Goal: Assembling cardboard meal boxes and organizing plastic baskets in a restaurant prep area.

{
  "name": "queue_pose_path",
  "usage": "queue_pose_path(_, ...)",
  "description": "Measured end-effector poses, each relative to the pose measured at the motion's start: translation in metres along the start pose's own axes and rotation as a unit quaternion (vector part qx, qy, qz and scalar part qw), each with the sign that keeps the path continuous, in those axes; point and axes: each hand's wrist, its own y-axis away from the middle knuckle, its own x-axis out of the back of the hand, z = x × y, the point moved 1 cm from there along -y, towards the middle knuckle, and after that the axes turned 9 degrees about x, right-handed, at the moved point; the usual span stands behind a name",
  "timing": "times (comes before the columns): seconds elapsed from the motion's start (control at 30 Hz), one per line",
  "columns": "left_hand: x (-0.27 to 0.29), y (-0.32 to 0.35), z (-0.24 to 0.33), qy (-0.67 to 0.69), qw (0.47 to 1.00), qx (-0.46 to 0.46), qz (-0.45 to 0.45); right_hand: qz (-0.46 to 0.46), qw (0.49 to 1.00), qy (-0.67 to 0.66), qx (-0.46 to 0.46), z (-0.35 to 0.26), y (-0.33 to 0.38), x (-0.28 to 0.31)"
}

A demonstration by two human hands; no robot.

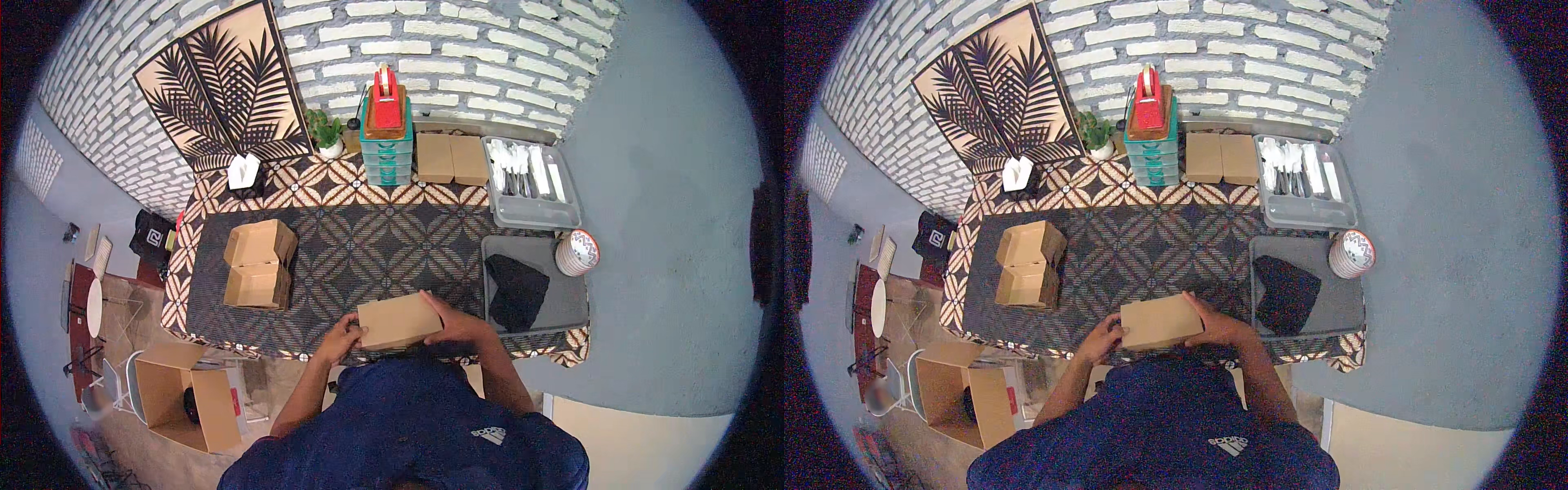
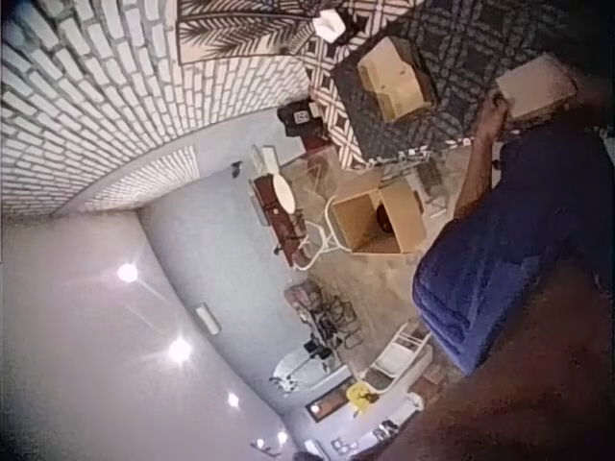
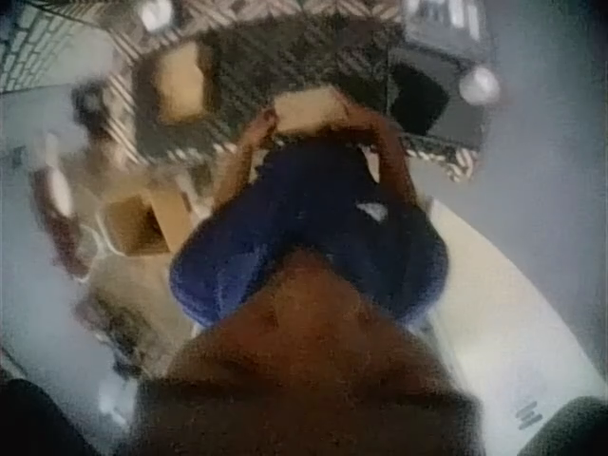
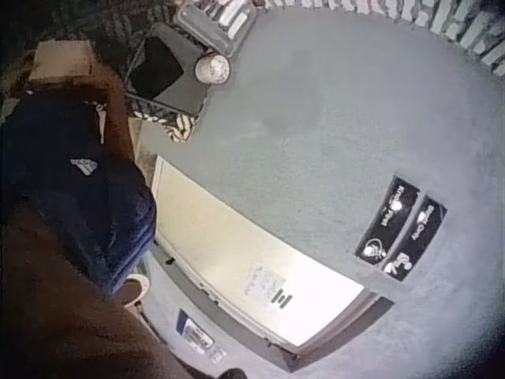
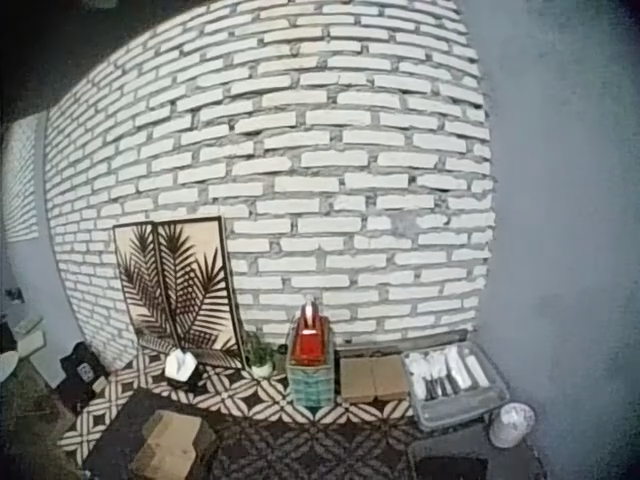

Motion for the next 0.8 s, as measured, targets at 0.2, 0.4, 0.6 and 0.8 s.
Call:
queue_pose_path(0.2,-0.022,0.001,0.029,0.189,0.978,-0.086,0.017,0.153,0.985,-0.074,-0.005,0.000,-0.012,-0.001)
queue_pose_path(0.4,-0.017,0.005,0.062,-0.162,0.930,-0.324,0.059,0.230,0.956,-0.167,-0.069,-0.025,-0.018,0.008)
queue_pose_path(0.6,-0.004,-0.022,0.058,-0.089,0.934,-0.346,0.017,0.195,0.978,-0.076,0.007,-0.013,-0.017,0.008)
queue_pose_path(0.8,-0.015,-0.009,0.075,-0.240,0.892,-0.372,0.090,0.192,0.980,-0.052,0.027,-0.016,-0.016,0.011)
